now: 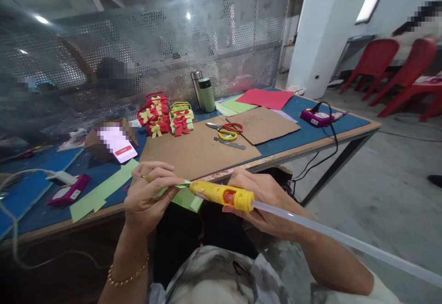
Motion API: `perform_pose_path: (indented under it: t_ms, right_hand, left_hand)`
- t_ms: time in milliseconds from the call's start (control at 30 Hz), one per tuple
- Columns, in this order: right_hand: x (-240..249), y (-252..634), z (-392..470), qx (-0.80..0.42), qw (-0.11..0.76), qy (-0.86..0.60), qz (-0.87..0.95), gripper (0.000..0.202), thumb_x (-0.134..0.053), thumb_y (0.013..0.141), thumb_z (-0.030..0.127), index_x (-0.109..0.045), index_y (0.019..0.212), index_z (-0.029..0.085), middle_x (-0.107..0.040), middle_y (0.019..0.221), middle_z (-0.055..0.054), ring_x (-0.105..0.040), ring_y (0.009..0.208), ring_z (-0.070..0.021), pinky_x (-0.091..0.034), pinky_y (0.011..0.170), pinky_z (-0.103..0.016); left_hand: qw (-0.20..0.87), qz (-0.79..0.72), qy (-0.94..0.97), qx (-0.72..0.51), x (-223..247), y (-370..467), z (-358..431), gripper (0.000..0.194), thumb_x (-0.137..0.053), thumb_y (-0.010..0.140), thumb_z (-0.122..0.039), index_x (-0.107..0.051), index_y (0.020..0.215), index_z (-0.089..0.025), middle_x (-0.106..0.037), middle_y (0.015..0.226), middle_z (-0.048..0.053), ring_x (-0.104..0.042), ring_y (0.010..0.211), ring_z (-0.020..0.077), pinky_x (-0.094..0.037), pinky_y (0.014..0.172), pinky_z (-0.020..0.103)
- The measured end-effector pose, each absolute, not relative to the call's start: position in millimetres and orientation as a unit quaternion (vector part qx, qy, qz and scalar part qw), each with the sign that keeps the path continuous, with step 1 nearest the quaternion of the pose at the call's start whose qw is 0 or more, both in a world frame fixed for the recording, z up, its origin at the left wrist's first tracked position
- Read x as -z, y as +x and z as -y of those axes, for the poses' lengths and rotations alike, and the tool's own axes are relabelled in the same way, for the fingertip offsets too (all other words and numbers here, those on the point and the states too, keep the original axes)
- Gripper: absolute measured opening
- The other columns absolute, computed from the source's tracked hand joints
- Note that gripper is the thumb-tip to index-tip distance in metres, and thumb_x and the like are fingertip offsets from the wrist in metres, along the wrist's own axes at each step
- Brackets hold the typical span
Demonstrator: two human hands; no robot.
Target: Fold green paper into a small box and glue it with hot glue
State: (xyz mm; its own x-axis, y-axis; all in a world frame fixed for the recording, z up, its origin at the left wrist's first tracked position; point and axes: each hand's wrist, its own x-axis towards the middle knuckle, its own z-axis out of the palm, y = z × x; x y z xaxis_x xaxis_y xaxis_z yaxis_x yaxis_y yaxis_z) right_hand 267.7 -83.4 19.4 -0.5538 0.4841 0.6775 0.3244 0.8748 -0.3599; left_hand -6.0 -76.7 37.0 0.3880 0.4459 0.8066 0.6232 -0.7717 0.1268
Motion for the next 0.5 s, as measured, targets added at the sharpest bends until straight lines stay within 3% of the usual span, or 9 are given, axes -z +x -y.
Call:
perform_pose_path:
  t_ms: [500]
  right_hand:
    - [-15.0,271.2,84.5,-0.134,0.456,-0.23,0.849,0.019,-0.051,0.104,0.039,-0.055,0.093,0.024,-0.059,0.078,-0.001,-0.053,0.067,-0.0159,-0.04,0.059,-0.028]
  left_hand:
    - [0.057,0.327,-0.813,0.478,-33.3,-7.1,78.0,0.011,-0.072,0.087,-0.013,-0.072,0.086,-0.024,-0.074,0.078,-0.002,-0.067,0.089,0.0199,-0.043,0.089,0.039]
